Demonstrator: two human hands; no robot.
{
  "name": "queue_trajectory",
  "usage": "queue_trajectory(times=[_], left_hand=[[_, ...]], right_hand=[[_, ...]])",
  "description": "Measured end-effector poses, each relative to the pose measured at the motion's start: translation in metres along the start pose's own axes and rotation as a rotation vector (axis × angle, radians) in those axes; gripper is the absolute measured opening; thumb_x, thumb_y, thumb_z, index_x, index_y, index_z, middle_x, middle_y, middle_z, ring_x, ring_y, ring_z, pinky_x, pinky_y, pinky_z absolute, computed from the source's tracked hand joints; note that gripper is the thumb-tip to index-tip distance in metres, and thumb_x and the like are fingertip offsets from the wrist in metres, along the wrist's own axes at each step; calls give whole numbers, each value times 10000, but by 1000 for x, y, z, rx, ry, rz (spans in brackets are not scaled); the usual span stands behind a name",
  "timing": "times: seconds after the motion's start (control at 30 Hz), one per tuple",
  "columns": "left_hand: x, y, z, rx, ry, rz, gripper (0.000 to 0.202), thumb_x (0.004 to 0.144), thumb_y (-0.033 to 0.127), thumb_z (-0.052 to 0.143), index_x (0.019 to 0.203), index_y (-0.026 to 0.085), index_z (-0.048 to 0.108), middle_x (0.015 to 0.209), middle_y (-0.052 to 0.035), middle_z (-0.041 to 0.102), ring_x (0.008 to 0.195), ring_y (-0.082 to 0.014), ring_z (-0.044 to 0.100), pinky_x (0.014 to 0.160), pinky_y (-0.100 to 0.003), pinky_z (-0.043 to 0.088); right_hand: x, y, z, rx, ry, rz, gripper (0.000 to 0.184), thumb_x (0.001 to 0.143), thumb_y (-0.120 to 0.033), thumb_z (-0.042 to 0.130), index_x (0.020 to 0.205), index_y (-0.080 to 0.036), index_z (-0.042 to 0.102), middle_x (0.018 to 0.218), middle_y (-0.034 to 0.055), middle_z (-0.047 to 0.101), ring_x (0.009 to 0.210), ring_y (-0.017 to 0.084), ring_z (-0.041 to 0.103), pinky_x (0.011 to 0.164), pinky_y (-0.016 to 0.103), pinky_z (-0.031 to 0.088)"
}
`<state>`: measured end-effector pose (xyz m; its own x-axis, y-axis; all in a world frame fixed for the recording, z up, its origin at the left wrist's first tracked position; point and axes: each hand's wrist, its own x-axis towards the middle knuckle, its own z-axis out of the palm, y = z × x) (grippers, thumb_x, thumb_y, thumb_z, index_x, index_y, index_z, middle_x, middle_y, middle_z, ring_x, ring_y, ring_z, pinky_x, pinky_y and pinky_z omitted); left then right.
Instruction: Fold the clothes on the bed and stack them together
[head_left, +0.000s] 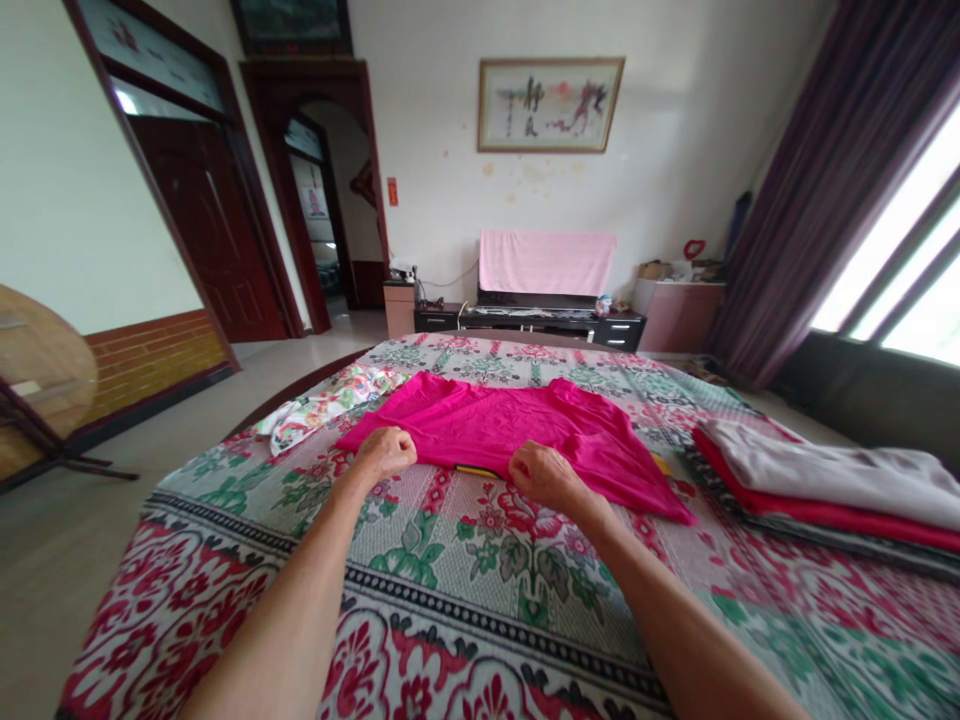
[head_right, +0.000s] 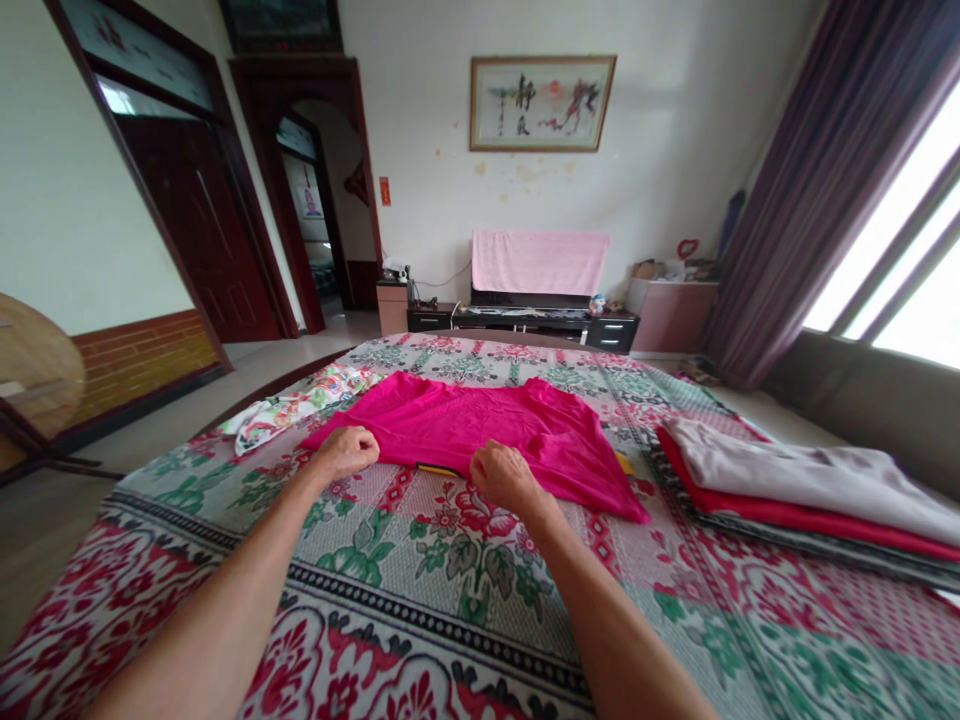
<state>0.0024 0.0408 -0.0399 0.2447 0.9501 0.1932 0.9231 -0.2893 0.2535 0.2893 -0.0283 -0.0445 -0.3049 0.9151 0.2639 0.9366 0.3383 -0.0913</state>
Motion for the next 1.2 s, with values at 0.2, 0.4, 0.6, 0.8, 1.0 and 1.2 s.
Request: queue_trajectory(times=[0.2,0.4,0.6,0.8,1.0,1.2], left_hand=[[2,-17,1,38,140,-182,285,784,292,474,815,188,737,853,-69,712,832,-207,635,757,-277,444],[-1,-54,7,86,279,-546,441,827,349,475,1186,162,651,1146,-167,665,1077,-318,594,899,-409,443],[-1,-60,6,67,224,-706,354,838,304,466,1038,168,724,1191,-173,644,1123,-340,566,907,-436,441],[-4,-58,3,49,272,-729,369,814,259,446,996,130,741,1098,-192,684,1042,-334,612,858,-418,455],[-8,-59,3,12,343,-734,384,804,291,451,1013,137,734,1022,-191,709,979,-329,638,818,-408,467],[7,-60,-1,42,340,-671,400,809,318,472,1119,197,695,1109,-156,693,1002,-309,635,811,-387,475]], right_hand=[[0,3,-5,42,40,26,237,878,-252,493,775,-177,692,792,46,657,740,134,596,643,224,346],[-3,28,2,33,176,211,240,882,-194,448,895,-177,686,872,58,652,791,143,597,693,229,370],[-7,44,13,1,128,320,220,846,-222,499,936,-173,693,896,78,647,850,168,596,715,237,386],[-8,43,11,-5,129,327,230,861,-220,485,937,-171,697,891,73,648,846,159,599,727,231,391],[-8,43,12,0,139,322,227,860,-217,489,932,-167,698,886,72,649,851,160,598,730,229,390],[-9,42,17,-16,175,352,225,872,-224,484,938,-178,694,879,63,638,815,156,590,694,234,381]])
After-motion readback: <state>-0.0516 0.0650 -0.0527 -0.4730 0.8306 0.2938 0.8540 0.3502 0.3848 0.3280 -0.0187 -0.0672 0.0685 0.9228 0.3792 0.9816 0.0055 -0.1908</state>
